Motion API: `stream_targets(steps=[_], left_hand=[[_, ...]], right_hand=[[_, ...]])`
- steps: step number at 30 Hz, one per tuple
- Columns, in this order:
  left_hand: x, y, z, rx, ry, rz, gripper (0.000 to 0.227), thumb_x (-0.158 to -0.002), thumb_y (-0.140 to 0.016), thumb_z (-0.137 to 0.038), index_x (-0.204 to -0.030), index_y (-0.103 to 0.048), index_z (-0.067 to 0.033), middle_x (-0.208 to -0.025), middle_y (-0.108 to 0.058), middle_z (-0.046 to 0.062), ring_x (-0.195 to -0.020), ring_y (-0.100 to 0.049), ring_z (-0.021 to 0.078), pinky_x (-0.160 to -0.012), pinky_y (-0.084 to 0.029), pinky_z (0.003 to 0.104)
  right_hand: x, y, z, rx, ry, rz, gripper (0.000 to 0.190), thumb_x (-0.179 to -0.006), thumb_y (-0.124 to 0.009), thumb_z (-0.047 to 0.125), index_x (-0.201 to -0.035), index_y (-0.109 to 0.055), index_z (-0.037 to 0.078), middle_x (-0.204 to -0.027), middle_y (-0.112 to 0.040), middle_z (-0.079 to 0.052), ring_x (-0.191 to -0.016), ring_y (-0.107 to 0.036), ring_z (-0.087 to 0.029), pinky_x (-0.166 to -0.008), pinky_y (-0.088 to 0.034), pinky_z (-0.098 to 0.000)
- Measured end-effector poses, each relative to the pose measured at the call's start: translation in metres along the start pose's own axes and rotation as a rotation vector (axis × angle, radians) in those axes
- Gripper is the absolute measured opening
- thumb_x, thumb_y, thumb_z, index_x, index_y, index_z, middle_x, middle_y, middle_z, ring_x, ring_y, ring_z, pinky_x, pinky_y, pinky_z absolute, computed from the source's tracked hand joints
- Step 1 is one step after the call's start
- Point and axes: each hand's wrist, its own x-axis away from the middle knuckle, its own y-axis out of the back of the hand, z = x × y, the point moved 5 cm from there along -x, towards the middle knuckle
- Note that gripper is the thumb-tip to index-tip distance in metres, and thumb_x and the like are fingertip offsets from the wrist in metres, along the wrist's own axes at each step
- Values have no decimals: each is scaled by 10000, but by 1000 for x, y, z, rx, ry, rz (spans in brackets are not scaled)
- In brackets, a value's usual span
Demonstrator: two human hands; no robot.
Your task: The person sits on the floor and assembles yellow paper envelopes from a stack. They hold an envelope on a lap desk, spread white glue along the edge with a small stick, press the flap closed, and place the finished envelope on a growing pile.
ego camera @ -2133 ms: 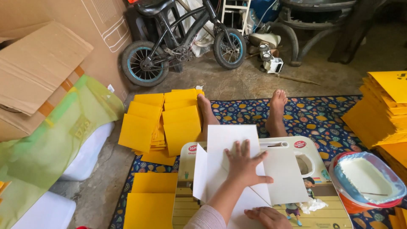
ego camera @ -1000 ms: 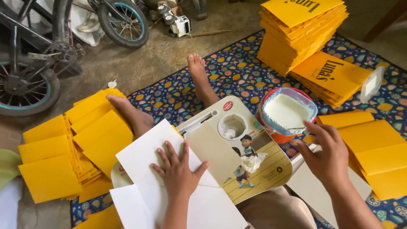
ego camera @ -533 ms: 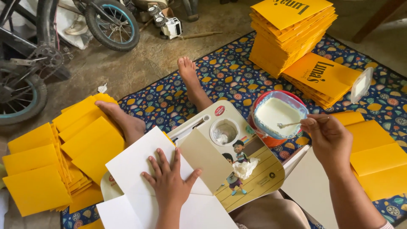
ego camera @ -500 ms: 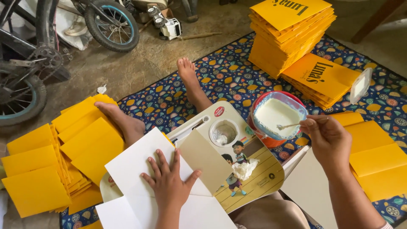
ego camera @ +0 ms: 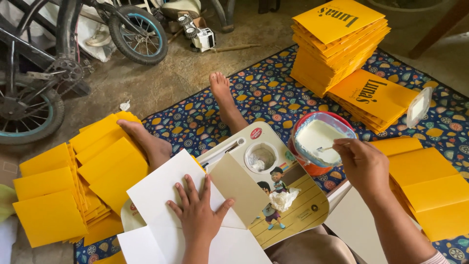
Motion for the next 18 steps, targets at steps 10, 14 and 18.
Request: stream_targets(steps=[10, 14, 18], left_hand=[[1, -1, 1, -1, -2, -54, 957, -763, -489, -918, -1533, -400, -357, -1652, -217, 204, -1512, -108, 511, -1101, -10, 785], [1, -1, 1, -5, 0, -42, 950, -770, -484, -912, -1535, -396, -356, -1653, -213, 206, -1514, -104, 509, -1097, -23, 788], [-1, 1, 0, 20, 22, 21, 938, -776, -483, -901, -1533, -395, -355, -1655, -200, 211, -1519, -84, 509, -1099, -15, 791]], right_hand=[[-4, 6, 5, 63, 12, 48, 114, -923, -770, 4, -1036, -782, 7, -886, -760, -109, -609, -654, -180, -545, -522, -292], [-8, 17, -16, -196, -141, -27, 99, -1016, -713, -19, -942, -678, -74, -1057, -762, -128, -594, -541, -136, -496, -442, -250], [-11, 15, -22, -309, -227, 8, 87, -1052, -660, 10, -1078, -680, -70, -947, -757, -134, -577, -537, -107, -483, -407, -216]])
